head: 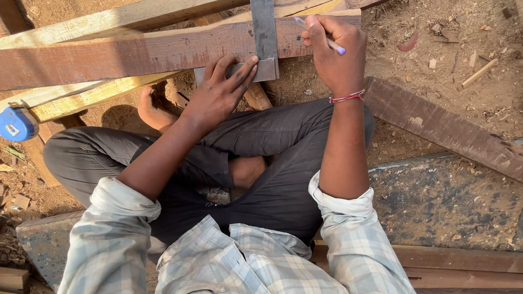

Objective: Using a try square and a pen to mark lines on wood planks for cutting.

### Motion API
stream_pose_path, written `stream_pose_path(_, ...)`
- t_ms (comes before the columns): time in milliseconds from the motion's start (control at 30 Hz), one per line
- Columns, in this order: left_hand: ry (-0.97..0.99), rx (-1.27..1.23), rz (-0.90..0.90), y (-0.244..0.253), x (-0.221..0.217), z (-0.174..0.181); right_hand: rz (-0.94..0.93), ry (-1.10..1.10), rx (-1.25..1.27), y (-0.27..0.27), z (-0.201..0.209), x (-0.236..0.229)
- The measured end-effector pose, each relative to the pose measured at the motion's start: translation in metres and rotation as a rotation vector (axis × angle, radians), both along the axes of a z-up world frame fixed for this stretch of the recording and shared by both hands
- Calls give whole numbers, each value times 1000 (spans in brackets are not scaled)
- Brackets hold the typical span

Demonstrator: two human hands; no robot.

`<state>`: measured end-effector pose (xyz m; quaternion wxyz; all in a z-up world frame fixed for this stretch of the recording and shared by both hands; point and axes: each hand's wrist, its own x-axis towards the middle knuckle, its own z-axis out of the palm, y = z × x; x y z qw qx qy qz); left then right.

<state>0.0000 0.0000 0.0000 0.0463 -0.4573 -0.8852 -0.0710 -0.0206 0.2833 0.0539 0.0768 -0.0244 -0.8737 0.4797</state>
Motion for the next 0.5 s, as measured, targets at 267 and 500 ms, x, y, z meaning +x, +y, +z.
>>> stream_pose_path(267, 17, 40, 0, 2, 0, -3, 1, 15, 5, 5, -8, 0)
stream_pose_path(500, -24, -12, 12, 0, -1, 0, 0, 3, -54, 1, -6, -1)
